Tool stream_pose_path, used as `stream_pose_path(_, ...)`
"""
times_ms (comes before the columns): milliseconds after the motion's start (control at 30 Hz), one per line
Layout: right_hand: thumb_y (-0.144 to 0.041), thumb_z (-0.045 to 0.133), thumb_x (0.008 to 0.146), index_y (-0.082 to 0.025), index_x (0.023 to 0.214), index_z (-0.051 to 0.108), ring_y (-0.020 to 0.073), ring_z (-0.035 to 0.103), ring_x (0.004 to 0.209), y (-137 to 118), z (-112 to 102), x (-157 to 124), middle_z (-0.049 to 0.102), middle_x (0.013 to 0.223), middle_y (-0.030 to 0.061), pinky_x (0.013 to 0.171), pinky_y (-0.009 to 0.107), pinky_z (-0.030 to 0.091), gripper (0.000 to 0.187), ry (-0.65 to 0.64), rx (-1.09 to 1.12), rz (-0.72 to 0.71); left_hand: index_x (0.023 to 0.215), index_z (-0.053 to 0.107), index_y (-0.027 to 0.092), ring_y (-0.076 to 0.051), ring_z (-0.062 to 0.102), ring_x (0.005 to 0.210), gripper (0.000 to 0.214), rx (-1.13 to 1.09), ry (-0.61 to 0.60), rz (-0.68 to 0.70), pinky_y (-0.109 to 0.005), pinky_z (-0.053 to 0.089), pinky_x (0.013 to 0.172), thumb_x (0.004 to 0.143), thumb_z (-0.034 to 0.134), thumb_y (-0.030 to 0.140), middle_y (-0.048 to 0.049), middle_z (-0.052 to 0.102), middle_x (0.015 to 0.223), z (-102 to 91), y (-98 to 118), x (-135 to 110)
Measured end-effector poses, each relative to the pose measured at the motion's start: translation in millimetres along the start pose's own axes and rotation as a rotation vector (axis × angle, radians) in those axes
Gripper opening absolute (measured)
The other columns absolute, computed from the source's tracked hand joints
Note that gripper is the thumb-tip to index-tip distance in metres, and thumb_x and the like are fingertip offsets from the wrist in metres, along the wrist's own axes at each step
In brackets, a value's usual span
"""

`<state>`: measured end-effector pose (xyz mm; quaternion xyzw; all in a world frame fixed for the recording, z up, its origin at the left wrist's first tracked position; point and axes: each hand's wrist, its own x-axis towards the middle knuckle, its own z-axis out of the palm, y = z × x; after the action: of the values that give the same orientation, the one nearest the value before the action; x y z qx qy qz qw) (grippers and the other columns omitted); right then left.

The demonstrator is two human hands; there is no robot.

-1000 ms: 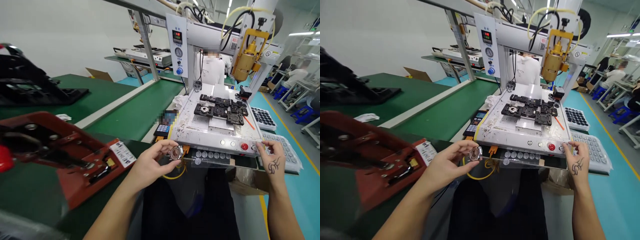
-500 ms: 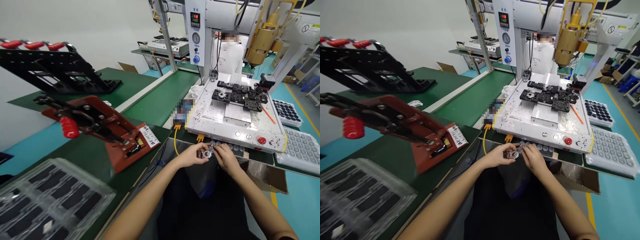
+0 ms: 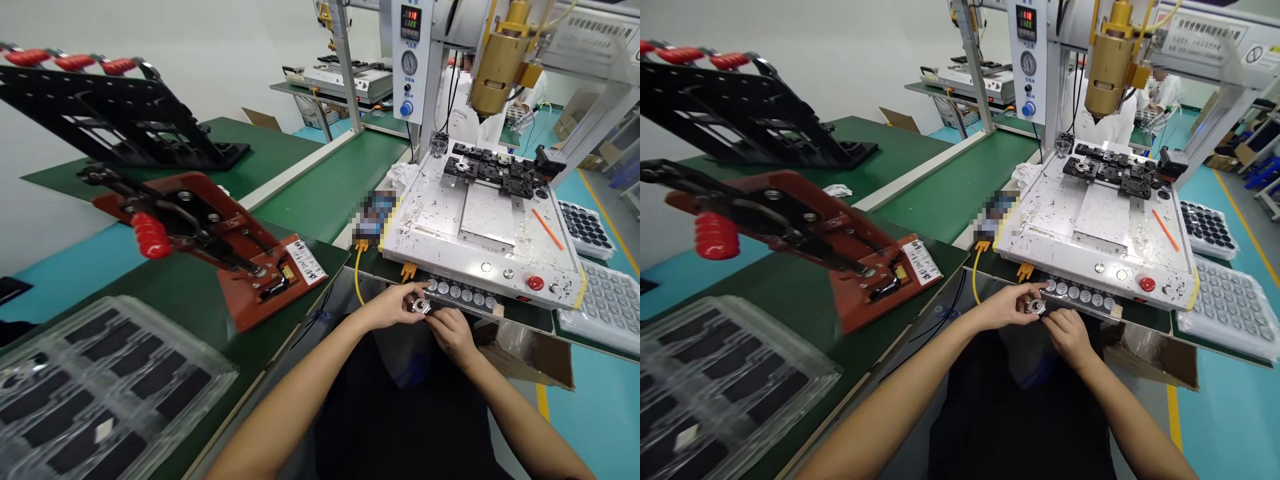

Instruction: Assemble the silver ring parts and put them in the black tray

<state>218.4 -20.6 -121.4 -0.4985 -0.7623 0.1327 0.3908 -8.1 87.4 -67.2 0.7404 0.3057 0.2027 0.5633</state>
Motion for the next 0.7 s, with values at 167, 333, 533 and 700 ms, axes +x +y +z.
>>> stream_pose_path(167,-0.037,0.063,0.108,-0.023,0.101,0.077,0.0260,0.073,0.095,-16.8,-40.9,-7.1,0.076,0.103,0.0113,0.085,0.041,0.060,0.021,0.192,0.100,0.263,0.107,0.064,0.022,-0.020,0.069,0.095,0.035,0.122,0.099,0.055,-0.035,0.054,0.090,0.078,0.082,0.025,-0.0122,0.062,0.157,13.8,14.5,-3.7)
stream_pose_path(333,-0.042,0.069,0.106,-0.022,0.109,0.076,0.0181,0.066,0.061,-40.2,-80.2,1.5,0.070,0.072,0.0006,0.058,0.031,0.056,0.022,0.195,0.230,0.491,0.117,0.065,0.022,-0.018,0.063,0.079,0.037,0.132,0.188,0.036,-0.031,0.052,0.077,0.084,0.080,0.028,-0.0033,0.074,0.105,29.2,40.6,-20.2)
stream_pose_path(533,-0.045,0.090,0.089,-0.021,0.099,0.075,0.0113,0.058,0.054,-64.8,-84.5,16.6,0.070,0.074,-0.0005,0.050,0.025,0.049,0.029,0.165,0.783,0.741,0.122,0.068,0.017,-0.017,0.073,0.088,0.047,-0.468,0.282,-0.059,-0.029,0.059,0.084,0.080,0.089,0.025,-0.0045,0.076,0.104,44.5,70.6,-50.1)
stream_pose_path(700,-0.044,0.093,0.086,-0.020,0.094,0.074,0.0097,0.053,0.050,-74.5,-81.4,30.7,0.066,0.064,-0.0025,0.047,0.024,0.045,0.032,0.115,0.868,0.749,0.122,0.067,0.016,-0.023,0.083,0.098,0.055,-0.859,0.298,-0.149,-0.034,0.065,0.093,0.076,0.097,0.022,-0.0075,0.080,0.113,51.0,83.7,-62.9)
